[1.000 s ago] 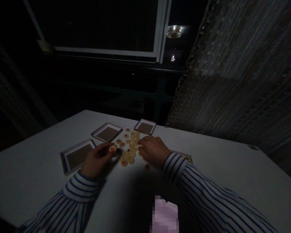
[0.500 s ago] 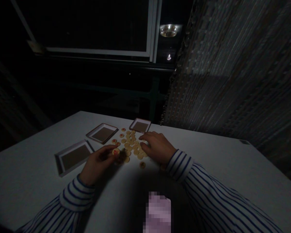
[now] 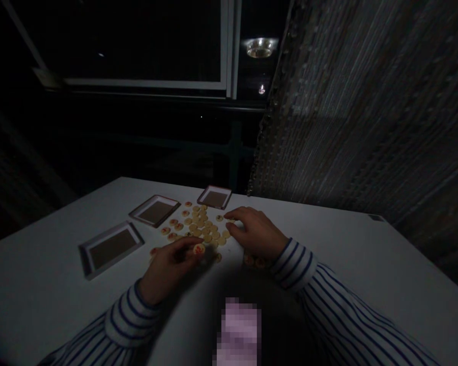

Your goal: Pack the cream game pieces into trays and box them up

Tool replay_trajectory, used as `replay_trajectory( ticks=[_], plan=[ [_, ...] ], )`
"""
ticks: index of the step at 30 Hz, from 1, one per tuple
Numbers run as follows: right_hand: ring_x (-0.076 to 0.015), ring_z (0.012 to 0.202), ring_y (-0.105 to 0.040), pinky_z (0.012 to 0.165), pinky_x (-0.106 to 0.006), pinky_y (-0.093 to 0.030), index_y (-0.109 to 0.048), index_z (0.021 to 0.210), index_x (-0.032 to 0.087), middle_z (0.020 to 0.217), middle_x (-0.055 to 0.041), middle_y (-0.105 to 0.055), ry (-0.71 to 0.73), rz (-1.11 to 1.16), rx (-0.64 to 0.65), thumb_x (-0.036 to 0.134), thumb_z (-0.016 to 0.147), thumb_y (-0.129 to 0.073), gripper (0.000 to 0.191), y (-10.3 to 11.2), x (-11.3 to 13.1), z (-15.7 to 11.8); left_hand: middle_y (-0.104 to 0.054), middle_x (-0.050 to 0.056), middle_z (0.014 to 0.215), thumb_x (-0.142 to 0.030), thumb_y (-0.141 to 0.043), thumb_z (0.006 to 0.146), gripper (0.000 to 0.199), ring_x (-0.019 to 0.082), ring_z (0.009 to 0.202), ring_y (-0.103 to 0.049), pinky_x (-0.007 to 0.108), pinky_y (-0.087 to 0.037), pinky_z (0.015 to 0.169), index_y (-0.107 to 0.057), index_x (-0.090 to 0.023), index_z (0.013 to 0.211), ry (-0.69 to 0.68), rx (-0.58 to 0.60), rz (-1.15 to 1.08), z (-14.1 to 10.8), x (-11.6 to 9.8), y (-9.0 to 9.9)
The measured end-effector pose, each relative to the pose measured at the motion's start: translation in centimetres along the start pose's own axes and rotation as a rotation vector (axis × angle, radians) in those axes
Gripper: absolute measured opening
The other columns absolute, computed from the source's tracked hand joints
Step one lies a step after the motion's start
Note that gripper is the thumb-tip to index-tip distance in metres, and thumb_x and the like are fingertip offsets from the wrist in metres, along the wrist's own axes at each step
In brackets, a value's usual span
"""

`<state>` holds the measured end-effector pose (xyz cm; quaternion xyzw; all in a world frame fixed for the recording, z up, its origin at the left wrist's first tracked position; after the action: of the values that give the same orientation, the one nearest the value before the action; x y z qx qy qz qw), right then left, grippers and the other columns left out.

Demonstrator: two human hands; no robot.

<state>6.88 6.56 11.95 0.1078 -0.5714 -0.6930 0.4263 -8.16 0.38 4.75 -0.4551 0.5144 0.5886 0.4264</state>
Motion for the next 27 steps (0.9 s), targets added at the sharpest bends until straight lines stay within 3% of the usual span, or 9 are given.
replay_trajectory(
  ticks=[10,27],
  plan=[
    [-0.0176,0.095,-0.052,0.087,-0.034,-0.038,-0.057,0.101,0.02,0.101,-0.004,-0.06,-0.029,0.048,-0.047,0.028,0.078,-0.045,0.027,1.2,-0.9,-1.3,-0.062,0.004,0.07,-0.034,-0.053,0.07,0.032,0.012,0.062,-0.056,0.023,-0.043,0.056,-0.057,-0.014,0.095,-0.064,0.105,0.007,0.4,-0.1,-3.1],
    [-0.0168,0.093,-0.054,0.084,-0.031,-0.041,-0.058,0.1,0.02,0.1,-0.0038,-0.06,-0.14,0.141,-0.121,0.03,0.078,-0.045,0.027,1.7,-4.7,-2.9,-0.058,0.001,0.066,-0.032,-0.053,0.071,0.028,0.01,0.059,-0.052,0.021,-0.04,0.054,-0.058,-0.016,0.093,-0.102,0.127,0.015,1.9,-0.4,-6.0]
  ],
)
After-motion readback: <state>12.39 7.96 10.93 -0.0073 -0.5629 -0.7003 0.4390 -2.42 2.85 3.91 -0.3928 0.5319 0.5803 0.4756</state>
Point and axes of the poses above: each hand's wrist, its own z-axis towards the middle knuckle, its own y-axis out of the back of the hand, x = y × z, the point moved 6 cm from there along z, towards the middle knuckle
